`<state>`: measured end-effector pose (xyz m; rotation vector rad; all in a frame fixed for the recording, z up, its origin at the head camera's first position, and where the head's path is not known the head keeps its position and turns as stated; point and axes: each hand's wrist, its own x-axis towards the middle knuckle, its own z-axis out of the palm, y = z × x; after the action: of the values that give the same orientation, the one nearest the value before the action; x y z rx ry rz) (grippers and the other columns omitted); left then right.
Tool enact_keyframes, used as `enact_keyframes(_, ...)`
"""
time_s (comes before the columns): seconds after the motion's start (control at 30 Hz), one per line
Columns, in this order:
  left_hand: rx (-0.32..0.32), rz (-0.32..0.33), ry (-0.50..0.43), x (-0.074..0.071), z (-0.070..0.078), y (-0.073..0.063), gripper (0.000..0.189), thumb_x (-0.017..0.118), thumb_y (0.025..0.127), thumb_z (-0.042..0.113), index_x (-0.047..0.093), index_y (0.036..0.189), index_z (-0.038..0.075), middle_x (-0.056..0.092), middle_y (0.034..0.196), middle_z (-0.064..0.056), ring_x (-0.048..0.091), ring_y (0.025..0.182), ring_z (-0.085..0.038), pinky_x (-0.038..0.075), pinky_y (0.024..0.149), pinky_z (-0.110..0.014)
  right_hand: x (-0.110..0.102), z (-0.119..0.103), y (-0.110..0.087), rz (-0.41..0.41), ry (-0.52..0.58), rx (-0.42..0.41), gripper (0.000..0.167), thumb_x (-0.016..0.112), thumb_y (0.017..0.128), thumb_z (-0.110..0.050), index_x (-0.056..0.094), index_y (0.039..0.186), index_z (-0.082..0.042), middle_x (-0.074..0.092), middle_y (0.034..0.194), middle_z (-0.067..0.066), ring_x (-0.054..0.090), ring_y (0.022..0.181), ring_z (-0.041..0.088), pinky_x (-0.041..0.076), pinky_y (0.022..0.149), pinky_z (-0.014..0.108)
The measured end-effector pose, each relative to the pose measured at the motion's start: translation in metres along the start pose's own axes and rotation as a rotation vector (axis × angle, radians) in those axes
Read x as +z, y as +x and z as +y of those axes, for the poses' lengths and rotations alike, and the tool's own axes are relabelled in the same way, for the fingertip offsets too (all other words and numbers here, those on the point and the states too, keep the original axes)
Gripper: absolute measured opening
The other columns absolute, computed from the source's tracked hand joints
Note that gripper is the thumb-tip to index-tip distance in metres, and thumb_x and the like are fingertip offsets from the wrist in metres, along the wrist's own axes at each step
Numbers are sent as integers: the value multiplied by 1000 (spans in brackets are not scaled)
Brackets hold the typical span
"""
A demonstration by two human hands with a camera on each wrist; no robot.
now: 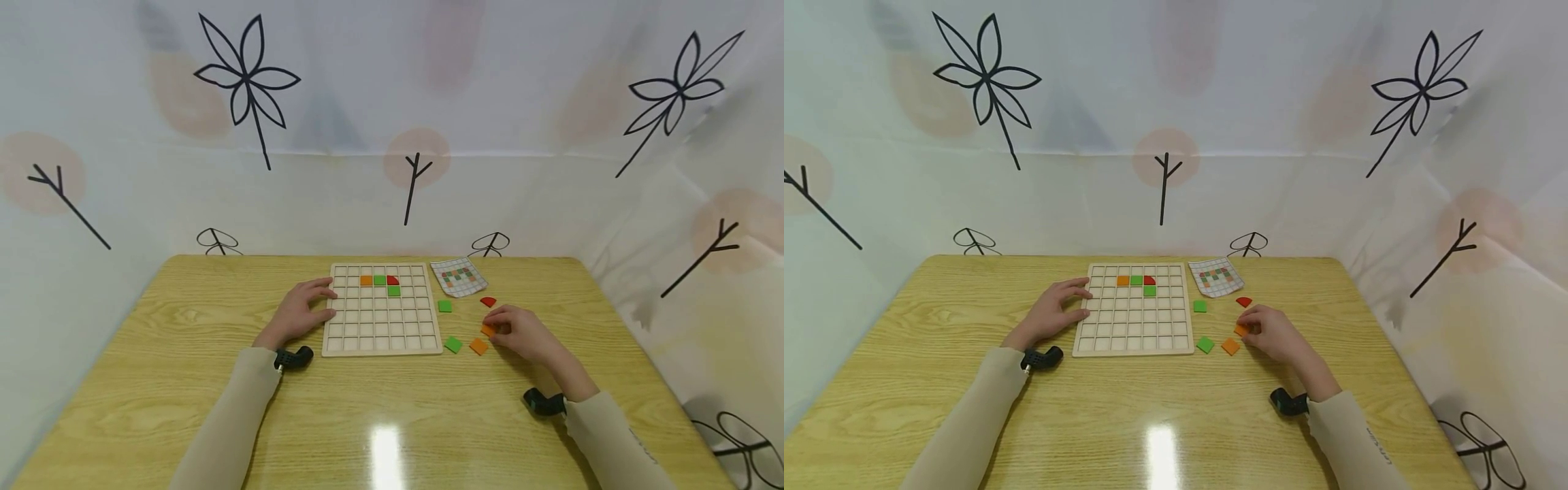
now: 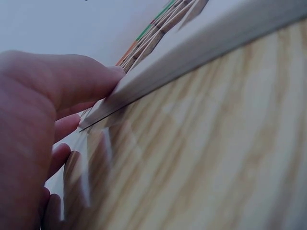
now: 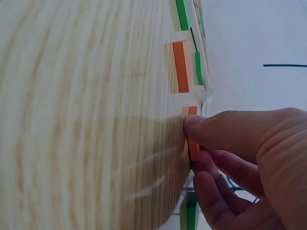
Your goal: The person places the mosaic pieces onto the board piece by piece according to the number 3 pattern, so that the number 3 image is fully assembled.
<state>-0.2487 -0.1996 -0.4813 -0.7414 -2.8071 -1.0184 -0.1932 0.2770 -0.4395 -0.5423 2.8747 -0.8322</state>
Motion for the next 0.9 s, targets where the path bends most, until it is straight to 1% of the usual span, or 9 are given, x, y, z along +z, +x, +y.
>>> enact_keyframes(0.07, 0, 1, 0, 0, 0, 0, 32, 70, 93, 29, 69, 120, 13, 44, 153, -6, 36, 140, -34, 26, 113, -56, 0, 0, 0, 10, -9, -1, 28, 74, 86, -4, 72, 114, 1, 66, 116, 13, 61, 102, 29, 52, 86, 47)
enact_keyframes(0.13, 1, 2, -1, 0, 1, 1, 32, 70, 93, 29, 69, 120, 13, 44, 153, -6, 36, 140, -33, 26, 113, -55, 0, -1, 0, 19, -16, -8, 28, 75, 86, -4, 72, 114, 0, 67, 112, 11, 62, 94, 24, 53, 81, 42)
enact_keyframes(0.27, 5, 2, 5, -1, 1, 1, 31, 70, 93, 29, 69, 120, 13, 44, 153, -6, 37, 140, -34, 26, 113, -56, 0, 0, 0, 35, 1, -27, 30, 76, 85, -3, 71, 114, -1, 68, 102, 6, 58, 83, 17, 51, 71, 34)
enact_keyframes(0.4, 4, 2, 5, -1, 2, 1, 31, 70, 93, 29, 69, 119, 13, 44, 153, -6, 37, 139, -34, 25, 113, -56, 2, 2, -1, 55, 21, -40, 31, 75, 85, -1, 71, 115, -2, 68, 103, 6, 59, 83, 17, 50, 70, 32)
enact_keyframes(0.6, 4, -1, -3, -1, 2, 1, 32, 70, 93, 29, 69, 120, 13, 44, 153, -6, 36, 140, -34, 26, 113, -56, 4, 3, 1, 73, 0, -38, 32, 75, 83, 1, 72, 115, -4, 67, 104, 6, 56, 82, 17, 48, 68, 31)
enact_keyframes(0.77, 15, 0, 1, -1, 2, 0, 32, 70, 93, 28, 69, 120, 12, 44, 153, -8, 37, 139, -35, 26, 113, -57, 4, -1, 4, 82, -9, -30, 34, 75, 79, 1, 73, 113, -4, 64, 101, 5, 54, 79, 18, 49, 67, 33)
enact_keyframes(0.9, 15, 4, -8, 0, 2, 0, 31, 71, 92, 28, 69, 120, 12, 45, 152, -9, 37, 139, -35, 26, 112, -58, 5, -6, 7, 96, 6, -27, 37, 74, 78, 3, 73, 115, -3, 62, 99, 6, 53, 76, 19, 48, 63, 30)
